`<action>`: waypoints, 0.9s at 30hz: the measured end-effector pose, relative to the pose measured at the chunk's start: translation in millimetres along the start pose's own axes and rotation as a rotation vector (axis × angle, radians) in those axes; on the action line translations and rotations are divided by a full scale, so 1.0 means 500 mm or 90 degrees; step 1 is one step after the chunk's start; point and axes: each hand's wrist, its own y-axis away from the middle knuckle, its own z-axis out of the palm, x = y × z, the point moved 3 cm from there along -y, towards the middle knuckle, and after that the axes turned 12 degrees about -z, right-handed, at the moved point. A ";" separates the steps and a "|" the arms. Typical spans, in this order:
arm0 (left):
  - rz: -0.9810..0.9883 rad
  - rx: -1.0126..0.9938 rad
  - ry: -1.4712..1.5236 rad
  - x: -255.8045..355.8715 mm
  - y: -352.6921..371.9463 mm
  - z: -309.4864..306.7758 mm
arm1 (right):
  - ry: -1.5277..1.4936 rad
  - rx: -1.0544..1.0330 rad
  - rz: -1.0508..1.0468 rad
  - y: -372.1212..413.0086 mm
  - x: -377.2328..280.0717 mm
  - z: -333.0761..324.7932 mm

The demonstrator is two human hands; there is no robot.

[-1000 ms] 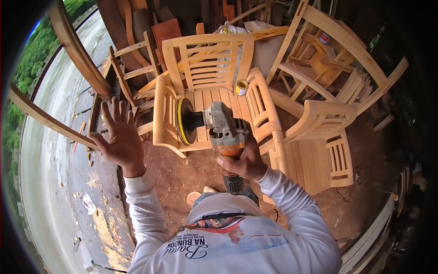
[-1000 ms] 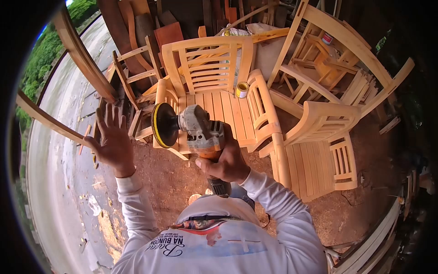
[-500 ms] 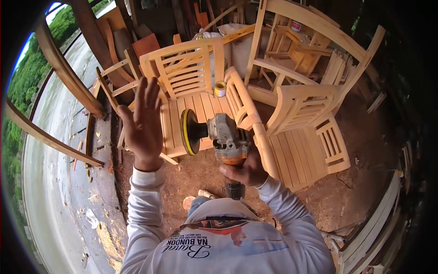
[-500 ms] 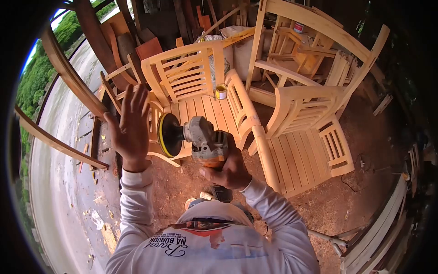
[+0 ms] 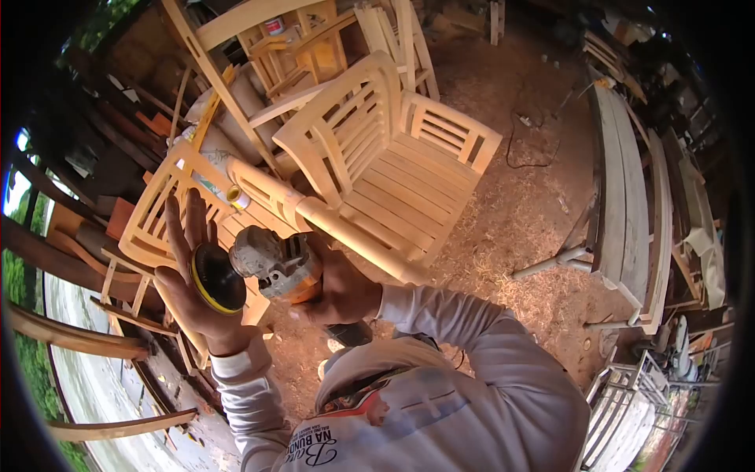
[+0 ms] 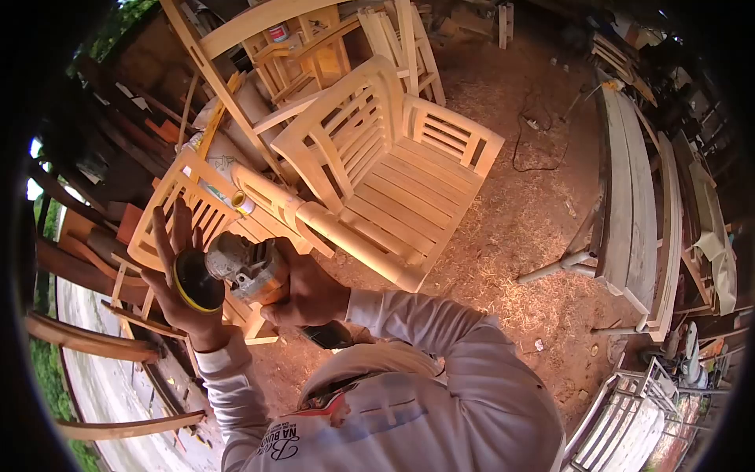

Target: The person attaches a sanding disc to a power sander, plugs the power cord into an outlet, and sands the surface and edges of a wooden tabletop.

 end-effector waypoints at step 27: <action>-0.159 -0.243 -0.302 -0.270 0.045 0.190 | 0.055 0.516 0.087 0.320 -0.300 -0.011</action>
